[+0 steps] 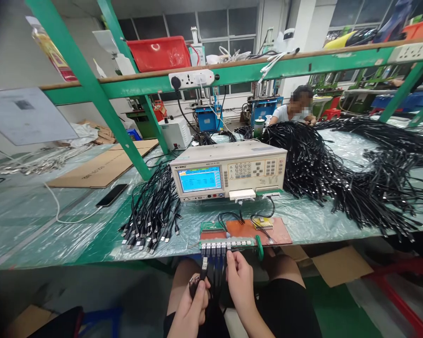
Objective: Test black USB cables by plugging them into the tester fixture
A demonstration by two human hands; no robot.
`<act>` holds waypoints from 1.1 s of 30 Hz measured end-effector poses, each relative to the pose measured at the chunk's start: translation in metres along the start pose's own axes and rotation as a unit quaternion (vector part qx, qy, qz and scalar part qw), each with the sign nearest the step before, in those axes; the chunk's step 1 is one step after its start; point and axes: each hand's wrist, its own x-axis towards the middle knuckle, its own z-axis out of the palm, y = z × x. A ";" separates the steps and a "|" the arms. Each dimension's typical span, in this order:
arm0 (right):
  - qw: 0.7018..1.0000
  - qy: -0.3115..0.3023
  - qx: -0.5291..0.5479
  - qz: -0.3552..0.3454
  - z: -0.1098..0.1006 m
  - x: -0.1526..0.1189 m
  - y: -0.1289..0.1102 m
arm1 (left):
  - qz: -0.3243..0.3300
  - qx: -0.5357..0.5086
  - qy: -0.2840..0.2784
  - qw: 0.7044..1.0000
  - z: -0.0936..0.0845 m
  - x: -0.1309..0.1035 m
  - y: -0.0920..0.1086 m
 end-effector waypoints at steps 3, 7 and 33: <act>0.999 -0.028 -0.012 -0.013 -0.005 0.007 -0.002 | -0.003 -0.004 0.015 1.000 0.002 -0.003 0.000; 0.984 0.019 -0.120 -0.129 -0.024 0.005 -0.011 | 0.009 0.004 0.024 1.000 0.004 -0.007 -0.001; 0.982 -0.137 0.127 0.035 -0.030 0.014 0.012 | 0.037 -0.048 0.049 0.997 0.011 0.002 0.001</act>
